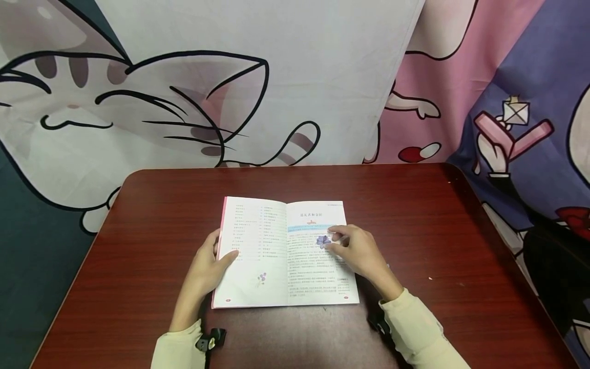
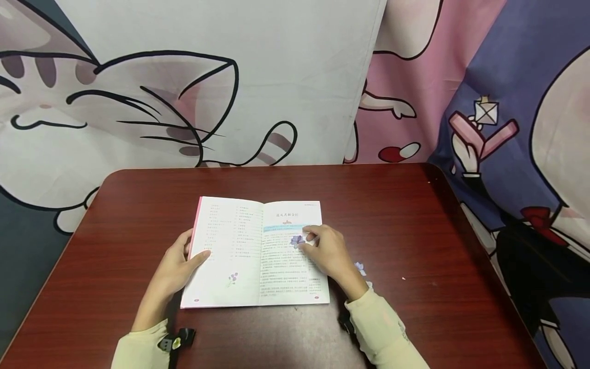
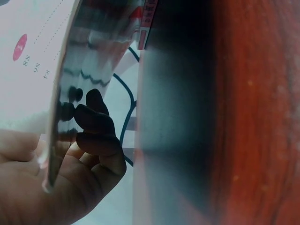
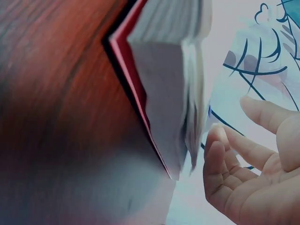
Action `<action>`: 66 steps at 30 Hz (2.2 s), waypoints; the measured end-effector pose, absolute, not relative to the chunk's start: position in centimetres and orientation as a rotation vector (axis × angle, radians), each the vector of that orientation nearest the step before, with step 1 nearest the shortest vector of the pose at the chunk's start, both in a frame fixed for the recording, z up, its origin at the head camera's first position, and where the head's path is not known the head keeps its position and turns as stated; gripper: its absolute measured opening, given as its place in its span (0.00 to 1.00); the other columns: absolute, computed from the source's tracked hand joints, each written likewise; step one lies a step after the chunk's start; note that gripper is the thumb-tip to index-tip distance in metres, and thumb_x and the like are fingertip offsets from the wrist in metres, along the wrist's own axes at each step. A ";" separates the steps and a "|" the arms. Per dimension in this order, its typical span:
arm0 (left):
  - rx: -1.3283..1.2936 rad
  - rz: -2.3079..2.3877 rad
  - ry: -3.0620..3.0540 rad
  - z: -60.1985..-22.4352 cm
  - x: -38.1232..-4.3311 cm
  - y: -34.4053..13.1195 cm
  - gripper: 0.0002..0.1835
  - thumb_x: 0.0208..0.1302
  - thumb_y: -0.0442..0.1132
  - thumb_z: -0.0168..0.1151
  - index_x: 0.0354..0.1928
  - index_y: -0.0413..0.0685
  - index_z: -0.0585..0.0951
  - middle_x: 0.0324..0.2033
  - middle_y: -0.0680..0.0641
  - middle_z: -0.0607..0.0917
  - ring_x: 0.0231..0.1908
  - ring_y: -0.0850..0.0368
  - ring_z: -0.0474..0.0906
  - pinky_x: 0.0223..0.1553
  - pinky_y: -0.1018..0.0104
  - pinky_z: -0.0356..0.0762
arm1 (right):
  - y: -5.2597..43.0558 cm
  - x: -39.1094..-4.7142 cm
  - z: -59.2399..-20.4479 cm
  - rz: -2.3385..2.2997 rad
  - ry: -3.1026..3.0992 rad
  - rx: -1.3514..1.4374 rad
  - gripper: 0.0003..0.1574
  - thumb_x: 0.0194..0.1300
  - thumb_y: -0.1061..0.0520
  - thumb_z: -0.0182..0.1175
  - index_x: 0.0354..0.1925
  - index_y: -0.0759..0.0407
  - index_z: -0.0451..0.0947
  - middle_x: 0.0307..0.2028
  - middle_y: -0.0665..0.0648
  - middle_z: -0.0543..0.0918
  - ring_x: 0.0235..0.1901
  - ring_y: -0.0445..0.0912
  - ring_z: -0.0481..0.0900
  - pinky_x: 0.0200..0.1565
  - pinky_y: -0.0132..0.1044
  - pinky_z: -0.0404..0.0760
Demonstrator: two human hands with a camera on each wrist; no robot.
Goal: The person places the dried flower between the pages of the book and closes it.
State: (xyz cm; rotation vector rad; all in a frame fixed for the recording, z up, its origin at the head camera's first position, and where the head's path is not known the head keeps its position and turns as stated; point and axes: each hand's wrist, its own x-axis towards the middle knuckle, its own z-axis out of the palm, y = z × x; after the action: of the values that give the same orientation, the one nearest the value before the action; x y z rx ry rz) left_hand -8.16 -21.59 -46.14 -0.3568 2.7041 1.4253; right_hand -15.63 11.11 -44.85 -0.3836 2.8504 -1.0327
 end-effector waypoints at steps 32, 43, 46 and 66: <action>-0.356 1.370 2.718 -45.9 -8.2 -21.5 0.39 0.69 0.35 0.62 0.75 0.32 0.54 0.56 0.27 0.79 0.40 0.46 0.82 0.40 0.55 0.80 | 12.0 -14.2 -44.4 -0.650 2.886 -0.145 0.36 0.65 0.47 0.65 0.65 0.65 0.74 0.59 0.66 0.78 0.57 0.62 0.78 0.50 0.61 0.79; -0.366 1.355 2.724 -45.7 -8.1 -21.4 0.39 0.69 0.35 0.62 0.75 0.32 0.54 0.57 0.27 0.78 0.41 0.45 0.82 0.41 0.53 0.80 | 11.6 -13.6 -43.8 -0.621 2.914 -0.189 0.35 0.67 0.47 0.64 0.65 0.66 0.73 0.64 0.66 0.75 0.60 0.64 0.76 0.54 0.63 0.77; -0.363 1.357 2.725 -45.8 -8.1 -21.3 0.39 0.69 0.35 0.62 0.75 0.32 0.55 0.56 0.27 0.79 0.40 0.45 0.82 0.40 0.55 0.80 | 11.4 -13.5 -43.6 -0.584 2.891 -0.201 0.40 0.68 0.46 0.63 0.67 0.69 0.69 0.69 0.68 0.70 0.63 0.65 0.73 0.57 0.63 0.75; -0.360 1.340 2.740 -45.8 -8.1 -21.4 0.39 0.68 0.34 0.63 0.75 0.31 0.54 0.58 0.27 0.78 0.42 0.44 0.81 0.44 0.51 0.78 | 11.7 -13.7 -43.6 -1.036 3.065 -0.051 0.14 0.59 0.53 0.69 0.40 0.60 0.83 0.37 0.58 0.82 0.36 0.53 0.81 0.40 0.48 0.77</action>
State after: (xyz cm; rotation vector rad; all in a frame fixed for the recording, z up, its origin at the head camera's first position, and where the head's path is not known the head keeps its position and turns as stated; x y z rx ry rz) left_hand -8.09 -21.35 -45.75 -0.3604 2.7402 1.3396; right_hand -13.65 11.69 -43.58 -0.0507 3.0654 -1.0364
